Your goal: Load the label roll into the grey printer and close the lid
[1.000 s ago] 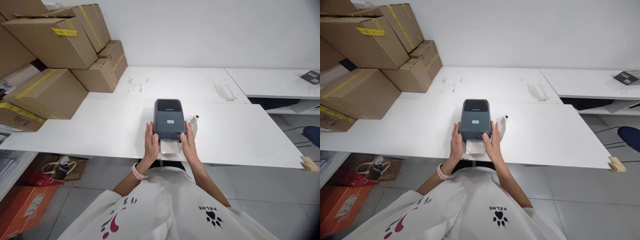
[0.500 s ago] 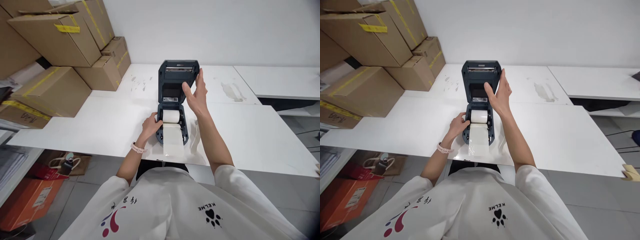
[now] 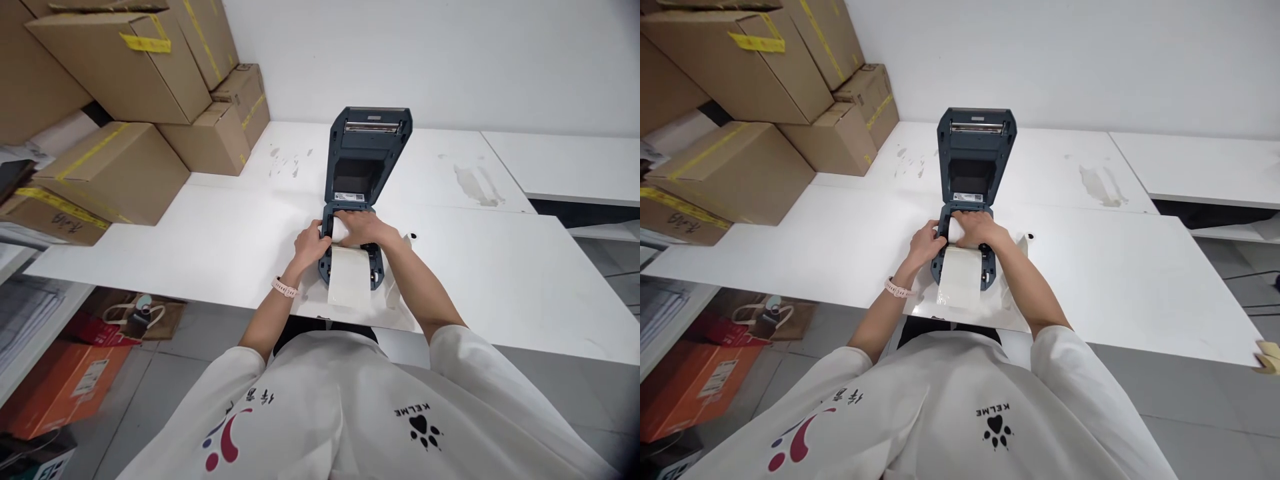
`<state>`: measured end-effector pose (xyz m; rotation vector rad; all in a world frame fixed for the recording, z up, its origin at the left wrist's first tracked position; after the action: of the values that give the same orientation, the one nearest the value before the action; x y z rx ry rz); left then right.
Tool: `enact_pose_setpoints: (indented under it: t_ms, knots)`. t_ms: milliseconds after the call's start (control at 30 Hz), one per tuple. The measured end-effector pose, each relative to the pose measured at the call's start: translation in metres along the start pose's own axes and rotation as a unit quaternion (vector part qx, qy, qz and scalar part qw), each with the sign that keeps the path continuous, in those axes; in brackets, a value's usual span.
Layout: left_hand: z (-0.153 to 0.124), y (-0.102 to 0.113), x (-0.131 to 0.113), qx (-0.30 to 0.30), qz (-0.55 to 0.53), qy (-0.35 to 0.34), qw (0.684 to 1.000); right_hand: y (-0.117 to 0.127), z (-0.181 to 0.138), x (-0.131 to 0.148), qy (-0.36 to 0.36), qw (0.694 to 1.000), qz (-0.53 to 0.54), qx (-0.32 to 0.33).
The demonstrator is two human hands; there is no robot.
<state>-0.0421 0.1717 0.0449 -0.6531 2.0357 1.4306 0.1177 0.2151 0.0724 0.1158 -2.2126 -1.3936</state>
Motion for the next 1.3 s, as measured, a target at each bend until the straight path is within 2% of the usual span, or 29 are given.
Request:
enact_pose_setpoints:
  t_ms: [100,233,367,467,667,800,900,1000,1167,1300]
  knots:
    - [-0.001,0.0,0.001,0.001,-0.009,-0.005,1.0,0.01,-0.01,-0.003,0.068,0.996,0.054,0.023]
    - [-0.004,0.001,0.001,0.009,-0.027,-0.018,0.999,0.042,-0.055,-0.017,0.193,0.968,0.16,0.016]
    - [-0.005,0.0,0.002,0.008,-0.045,-0.027,0.999,0.073,-0.093,-0.061,0.208,0.927,0.292,-0.111]
    - [-0.003,-0.001,0.003,0.002,-0.048,-0.022,0.999,0.078,-0.094,-0.105,0.197,0.878,0.388,-0.202]
    - [0.0,-0.002,0.004,0.0,-0.054,-0.009,0.999,0.054,-0.044,-0.176,0.108,0.823,0.495,-0.256]
    - [0.0,-0.001,0.003,-0.004,-0.055,-0.009,0.998,0.033,-0.013,-0.196,0.05,0.806,0.534,-0.25]
    - [-0.002,-0.001,0.003,-0.004,-0.062,-0.012,0.998,0.019,-0.003,-0.199,0.036,0.804,0.544,-0.237]
    - [-0.002,-0.001,0.003,-0.004,-0.067,-0.015,0.998,0.004,-0.016,-0.203,0.036,0.806,0.549,-0.218]
    - [0.0,-0.003,0.005,-0.001,-0.074,-0.017,0.997,-0.032,-0.082,-0.214,0.026,0.803,0.556,-0.212]
    - [0.001,-0.003,0.005,0.0,-0.058,-0.016,0.998,-0.056,-0.114,-0.193,0.032,0.846,0.511,-0.151]
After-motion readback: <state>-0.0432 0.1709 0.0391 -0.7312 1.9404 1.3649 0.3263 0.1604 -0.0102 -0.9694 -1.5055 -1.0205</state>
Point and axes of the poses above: each hand's wrist, its own z-axis towards the middle knuckle, its own y-axis out of the back of the hand, x = y × z, the point moved 4 cm from there along z, towards the middle knuckle, and after that the axes turned 11 degrees about x, right-handed, at the moved point
